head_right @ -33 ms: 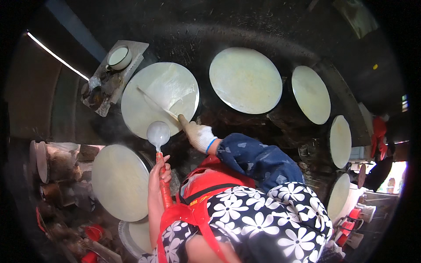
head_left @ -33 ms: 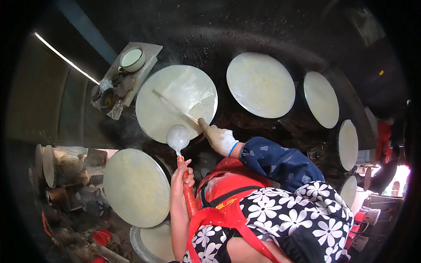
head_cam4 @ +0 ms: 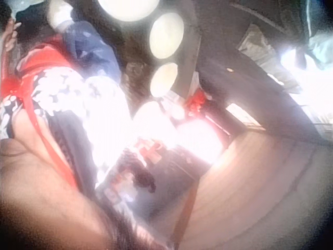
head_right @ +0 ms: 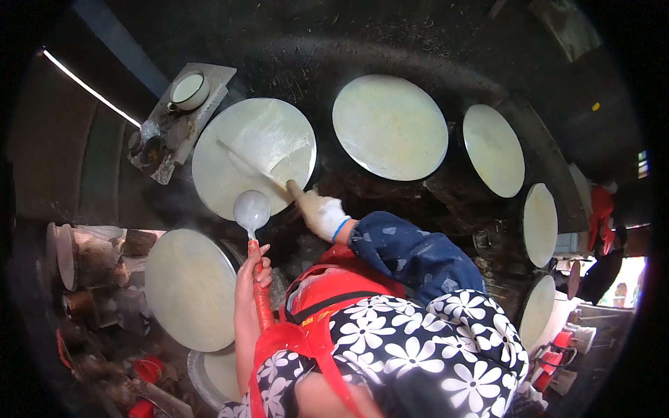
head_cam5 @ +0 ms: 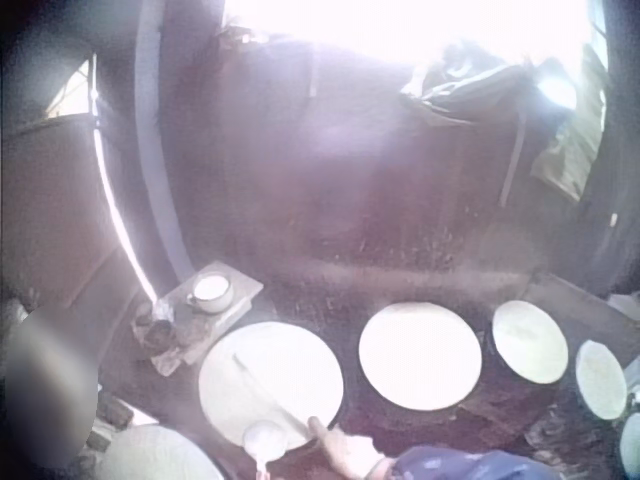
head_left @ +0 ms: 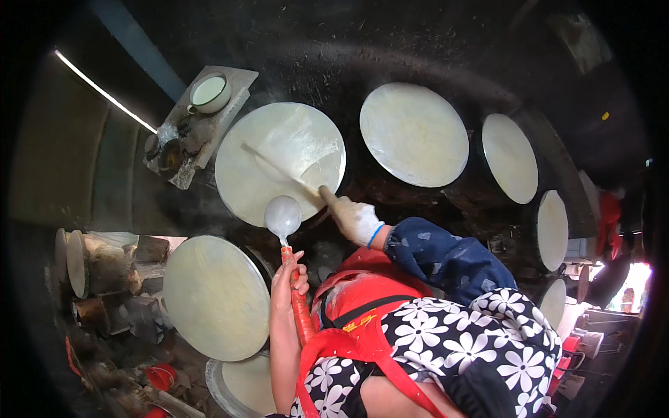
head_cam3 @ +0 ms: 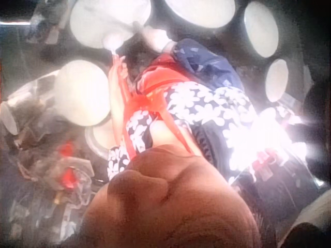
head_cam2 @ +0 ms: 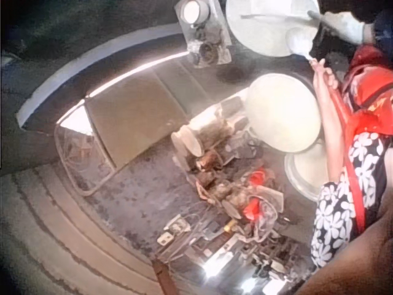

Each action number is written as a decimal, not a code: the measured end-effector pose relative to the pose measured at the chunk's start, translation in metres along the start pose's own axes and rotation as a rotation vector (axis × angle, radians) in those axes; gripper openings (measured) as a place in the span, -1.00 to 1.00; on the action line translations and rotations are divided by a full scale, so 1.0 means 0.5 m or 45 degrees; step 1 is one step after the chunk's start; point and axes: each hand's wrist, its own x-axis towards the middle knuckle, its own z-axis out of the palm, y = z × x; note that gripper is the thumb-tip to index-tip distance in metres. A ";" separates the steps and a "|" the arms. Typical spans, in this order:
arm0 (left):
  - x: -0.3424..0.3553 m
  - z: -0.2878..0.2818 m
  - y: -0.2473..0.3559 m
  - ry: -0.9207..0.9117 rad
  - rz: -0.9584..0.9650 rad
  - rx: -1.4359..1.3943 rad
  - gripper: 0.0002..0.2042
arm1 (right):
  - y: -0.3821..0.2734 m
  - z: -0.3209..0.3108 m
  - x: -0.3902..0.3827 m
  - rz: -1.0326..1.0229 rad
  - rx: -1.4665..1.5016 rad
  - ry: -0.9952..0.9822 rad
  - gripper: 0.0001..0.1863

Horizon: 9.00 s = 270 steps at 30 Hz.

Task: The person ladles batter onto multiple hot circular pans and spreads it into thin crepes using a wooden stick. They flip and remove cooked crepes, then repeat the process across several pans.

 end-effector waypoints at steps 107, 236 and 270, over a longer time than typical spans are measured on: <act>0.141 0.348 0.211 -0.769 -1.010 -0.246 -0.56 | 0.453 -0.232 -0.234 1.686 -0.036 1.077 -0.74; 0.017 0.568 0.093 -0.980 -1.839 0.403 -0.51 | -0.133 0.055 -0.942 2.588 -0.602 1.265 -0.41; -0.145 0.536 0.051 -0.703 -1.339 0.032 -0.52 | 0.196 -0.149 -0.790 1.331 -0.706 0.931 -0.36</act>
